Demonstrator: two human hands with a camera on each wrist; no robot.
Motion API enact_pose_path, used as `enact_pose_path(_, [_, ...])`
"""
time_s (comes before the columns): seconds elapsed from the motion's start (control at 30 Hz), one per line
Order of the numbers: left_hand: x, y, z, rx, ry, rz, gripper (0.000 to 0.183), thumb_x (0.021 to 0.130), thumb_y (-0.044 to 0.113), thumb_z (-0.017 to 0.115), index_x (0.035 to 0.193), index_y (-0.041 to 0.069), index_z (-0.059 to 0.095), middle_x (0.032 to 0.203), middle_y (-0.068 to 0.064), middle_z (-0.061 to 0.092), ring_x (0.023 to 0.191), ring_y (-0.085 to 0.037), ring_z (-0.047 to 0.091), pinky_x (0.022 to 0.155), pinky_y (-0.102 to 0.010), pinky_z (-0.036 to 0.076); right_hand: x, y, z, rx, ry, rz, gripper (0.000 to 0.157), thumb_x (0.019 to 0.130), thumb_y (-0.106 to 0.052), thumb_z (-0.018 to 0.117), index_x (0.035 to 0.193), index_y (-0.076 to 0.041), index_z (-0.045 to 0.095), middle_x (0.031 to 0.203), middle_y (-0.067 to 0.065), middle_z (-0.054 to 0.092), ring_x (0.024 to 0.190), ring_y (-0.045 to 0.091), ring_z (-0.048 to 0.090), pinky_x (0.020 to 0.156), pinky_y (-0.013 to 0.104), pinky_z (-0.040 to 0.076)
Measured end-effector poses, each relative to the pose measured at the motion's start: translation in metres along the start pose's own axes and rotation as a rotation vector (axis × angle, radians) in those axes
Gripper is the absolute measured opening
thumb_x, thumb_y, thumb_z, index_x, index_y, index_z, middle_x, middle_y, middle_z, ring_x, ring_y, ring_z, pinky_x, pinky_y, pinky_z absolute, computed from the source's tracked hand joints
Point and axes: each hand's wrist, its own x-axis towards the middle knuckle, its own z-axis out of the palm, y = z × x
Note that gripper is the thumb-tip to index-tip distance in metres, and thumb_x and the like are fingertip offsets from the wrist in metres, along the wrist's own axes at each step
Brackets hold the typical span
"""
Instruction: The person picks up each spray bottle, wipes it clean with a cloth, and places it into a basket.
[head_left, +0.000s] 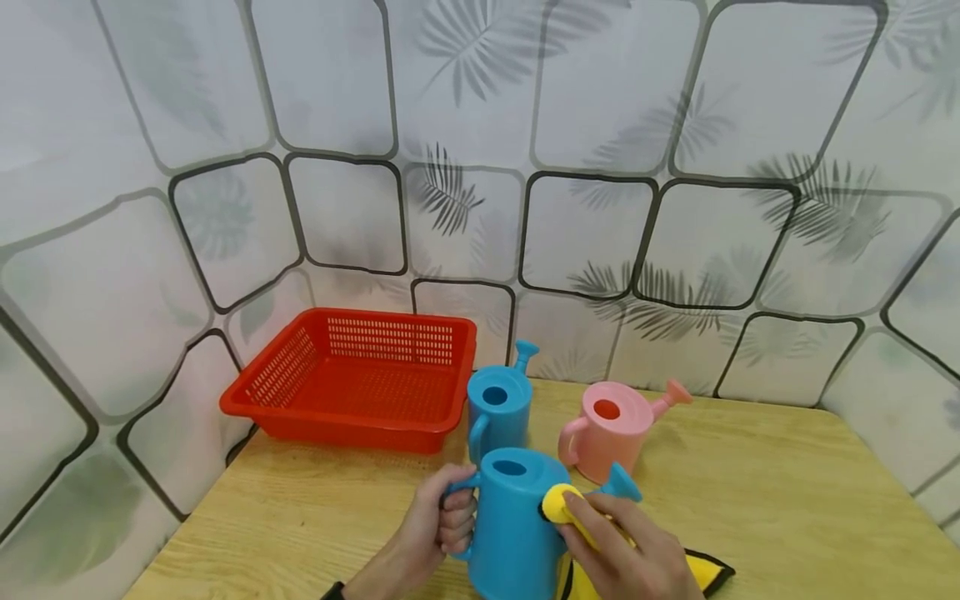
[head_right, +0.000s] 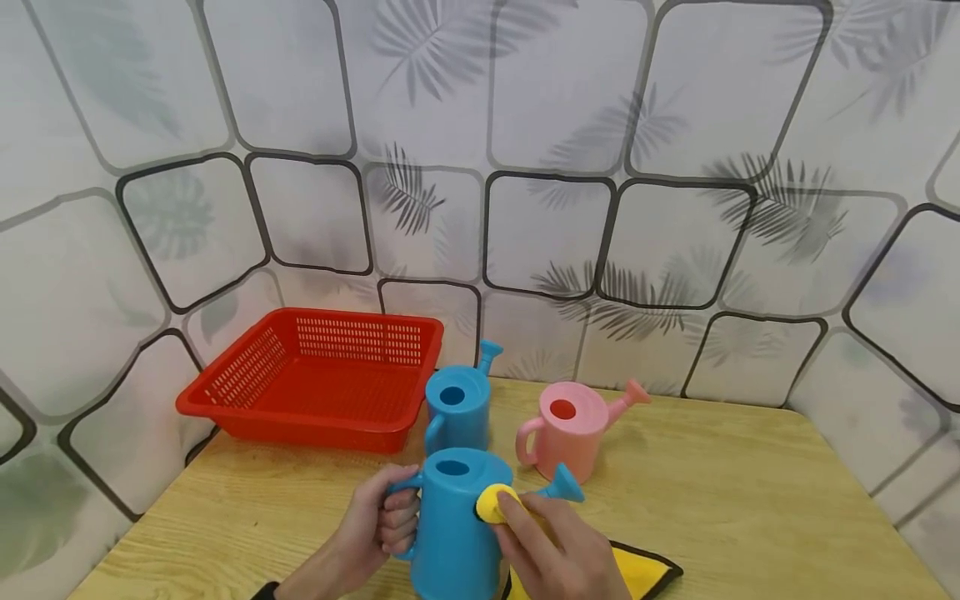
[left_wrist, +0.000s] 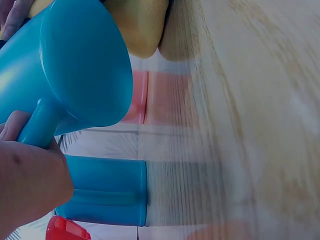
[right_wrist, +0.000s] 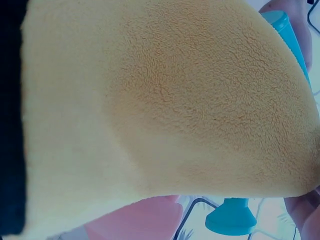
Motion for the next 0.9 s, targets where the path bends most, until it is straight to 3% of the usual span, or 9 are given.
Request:
enact_pose_path(0.17, [-0.0013, -0.0013, 0.0008, 0.007, 0.006, -0.001, 0.047, 0.101, 0.032, 0.039, 0.055, 0.023, 0.037, 0.045, 0.011, 0.034, 0.04, -0.005, 0.032, 0.043, -0.017, 0.026, -0.0018, 0.003, 0.003, -0.079, 0.048, 0.044, 0.054, 0.098, -0.047, 0.047, 0.094, -0.002, 0.077, 0.076, 0.005, 0.071, 0.057, 0.012, 0.066, 0.047, 0.029, 0.058])
enact_pose_path(0.4, [-0.0011, 0.0, 0.0017, 0.024, 0.016, -0.003, 0.045, 0.099, 0.032, 0.041, 0.055, 0.023, 0.037, 0.045, 0.011, 0.034, 0.039, -0.005, 0.033, 0.042, -0.017, 0.026, -0.0026, 0.0079, 0.0032, -0.099, 0.024, 0.074, 0.055, 0.098, -0.048, 0.046, 0.098, -0.003, 0.077, 0.079, 0.005, 0.072, 0.061, 0.012, 0.068, 0.056, 0.038, 0.058])
enact_pose_path(0.9, [-0.0033, -0.0001, 0.0044, 0.036, 0.062, 0.006, 0.046, 0.099, 0.031, 0.04, 0.055, 0.023, 0.036, 0.045, 0.011, 0.033, 0.039, -0.004, 0.032, 0.041, -0.017, 0.026, -0.0027, 0.0075, 0.005, -0.049, 0.038, 0.067, 0.054, 0.098, -0.047, 0.049, 0.098, -0.001, 0.077, 0.08, 0.006, 0.073, 0.062, 0.013, 0.069, 0.051, 0.033, 0.059])
